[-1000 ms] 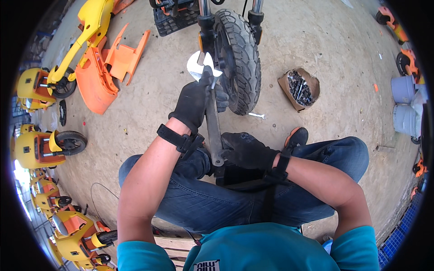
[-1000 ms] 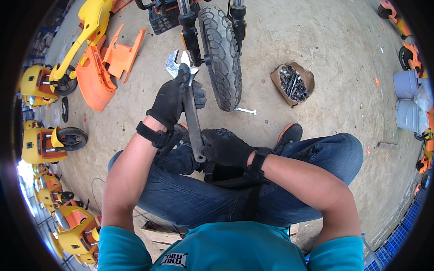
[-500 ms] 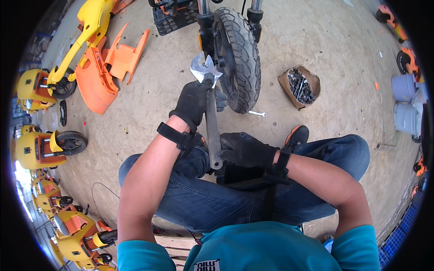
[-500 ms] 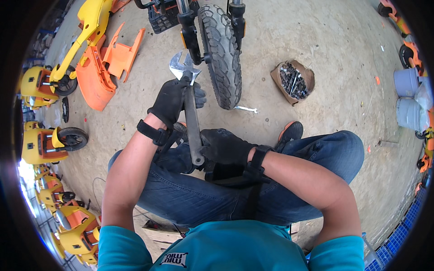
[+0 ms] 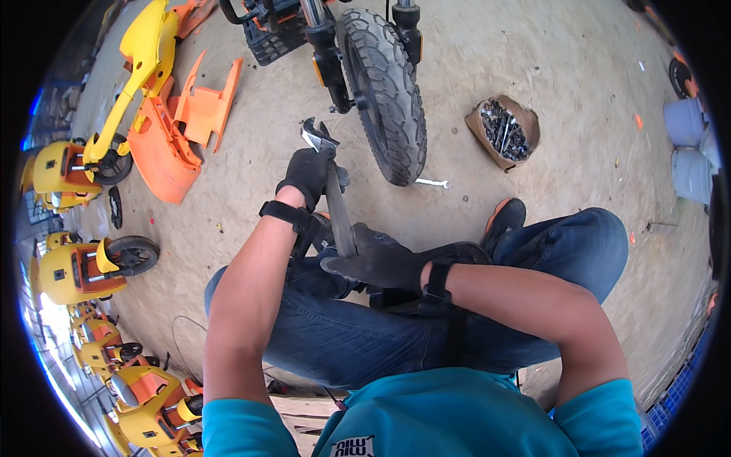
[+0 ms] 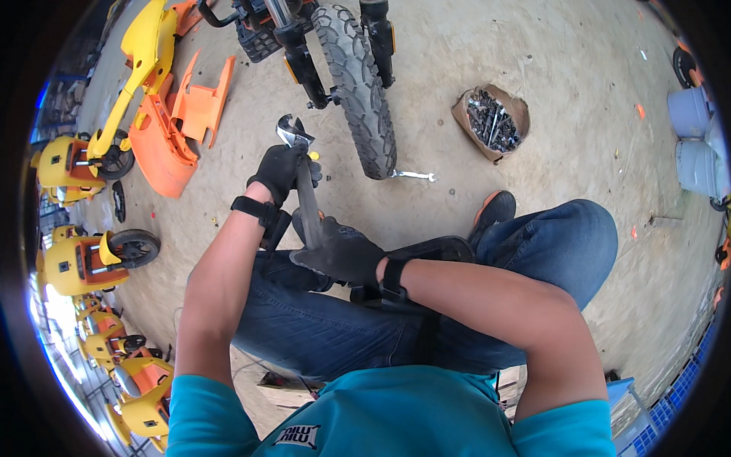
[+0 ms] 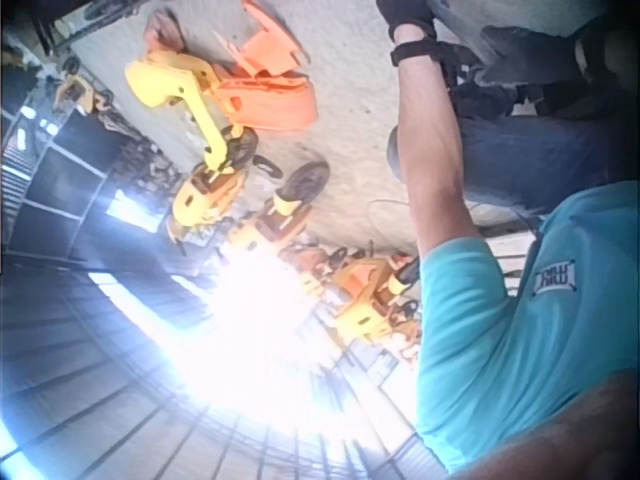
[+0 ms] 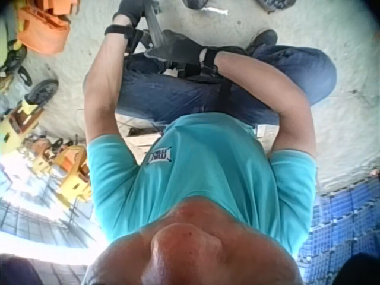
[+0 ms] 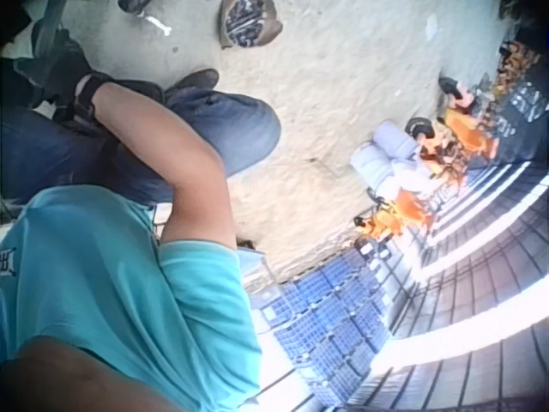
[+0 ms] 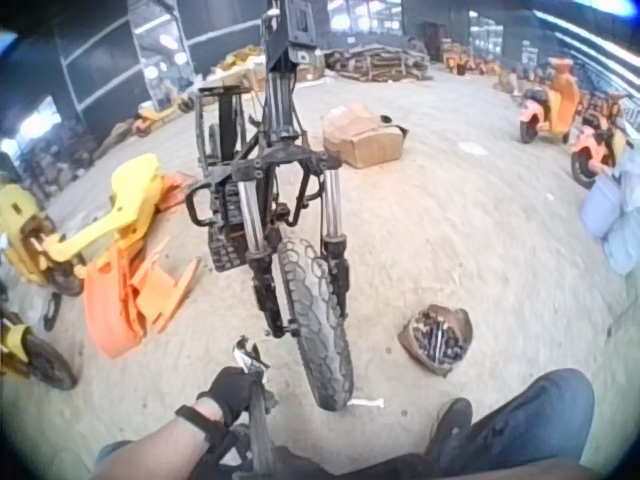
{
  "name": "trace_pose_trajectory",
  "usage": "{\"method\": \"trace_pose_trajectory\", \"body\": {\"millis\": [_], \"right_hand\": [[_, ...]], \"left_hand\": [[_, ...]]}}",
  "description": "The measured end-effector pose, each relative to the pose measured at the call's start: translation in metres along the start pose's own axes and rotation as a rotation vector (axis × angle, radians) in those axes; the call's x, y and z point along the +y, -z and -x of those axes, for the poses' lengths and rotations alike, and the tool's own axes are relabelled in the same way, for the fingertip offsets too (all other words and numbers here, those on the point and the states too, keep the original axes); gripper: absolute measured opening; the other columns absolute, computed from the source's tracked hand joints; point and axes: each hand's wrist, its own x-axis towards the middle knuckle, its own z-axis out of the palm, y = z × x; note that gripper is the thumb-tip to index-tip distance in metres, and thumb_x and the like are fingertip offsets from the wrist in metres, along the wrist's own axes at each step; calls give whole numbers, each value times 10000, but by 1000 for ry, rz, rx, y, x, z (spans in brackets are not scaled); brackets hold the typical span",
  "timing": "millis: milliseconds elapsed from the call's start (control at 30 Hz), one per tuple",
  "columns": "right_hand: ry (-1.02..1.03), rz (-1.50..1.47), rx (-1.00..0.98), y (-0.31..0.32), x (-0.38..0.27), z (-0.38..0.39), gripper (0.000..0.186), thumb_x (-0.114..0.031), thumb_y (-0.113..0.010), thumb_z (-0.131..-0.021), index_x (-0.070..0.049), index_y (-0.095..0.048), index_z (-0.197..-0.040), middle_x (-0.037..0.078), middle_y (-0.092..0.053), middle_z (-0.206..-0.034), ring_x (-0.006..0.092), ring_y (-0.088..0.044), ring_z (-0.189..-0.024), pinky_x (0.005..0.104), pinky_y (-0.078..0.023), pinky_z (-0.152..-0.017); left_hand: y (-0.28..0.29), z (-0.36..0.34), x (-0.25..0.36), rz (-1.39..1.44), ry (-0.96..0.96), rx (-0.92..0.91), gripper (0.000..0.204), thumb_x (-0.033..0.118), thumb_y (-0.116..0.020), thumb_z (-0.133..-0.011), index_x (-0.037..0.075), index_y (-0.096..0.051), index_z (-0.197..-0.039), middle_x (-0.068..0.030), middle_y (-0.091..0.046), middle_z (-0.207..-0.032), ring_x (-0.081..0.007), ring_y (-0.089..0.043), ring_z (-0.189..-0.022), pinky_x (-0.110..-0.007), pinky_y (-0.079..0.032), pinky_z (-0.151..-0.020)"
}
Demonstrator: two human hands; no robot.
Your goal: The person performs maintenance on a scooter wheel assembly. They use an adjustable wrench and a socket wrench to manipulate nuts and bolts, removing parts and then re-securing the front wheel to the scooter fork.
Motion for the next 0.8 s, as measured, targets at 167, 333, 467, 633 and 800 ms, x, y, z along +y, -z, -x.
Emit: {"method": "trace_pose_trajectory", "body": {"millis": [167,333,467,633,800], "right_hand": [[193,158,-19,4,13,-15,589,-362,-600,-846,95,-385,-1150,190,-568,-836,304,-581,-816,368,-470,-707],[87,54,26,17,-2,-15,617,-439,-640,-807,97,-443,-1039,198,-581,-881,266,-590,-813,349,-467,-717],[37,-8,-2,21,-15,-17,607,-438,-635,-807,96,-445,-1025,198,-587,-877,265,-597,-827,351,-468,-724],[-52,-40,-58,24,-16,-23,620,-432,-621,-814,95,-434,-1083,191,-584,-929,261,-592,-862,350,-463,-756],[67,-36,20,11,4,-37,676,-427,-615,-816,63,-392,-1226,174,-555,-1011,240,-573,-920,339,-448,-800]], "left_hand": [[2,-22,-5,-111,39,56,358,326,-534,-909,-31,-555,-932,-155,-634,-746,-263,-656,-613,-377,-558,-549],[-14,-16,27,-98,95,108,540,526,-565,-848,-13,-576,-845,-137,-615,-662,-242,-626,-517,-354,-530,-493],[-10,-29,27,-252,99,196,551,524,-569,-835,-17,-631,-748,-126,-631,-623,-242,-637,-549,-354,-504,-544],[-9,-38,24,-285,111,204,541,519,-556,-844,-9,-635,-759,-124,-644,-626,-250,-648,-559,-362,-505,-553],[-11,-43,21,-390,97,190,548,522,-545,-846,-10,-639,-756,-132,-645,-627,-254,-656,-587,-367,-504,-583]]}}
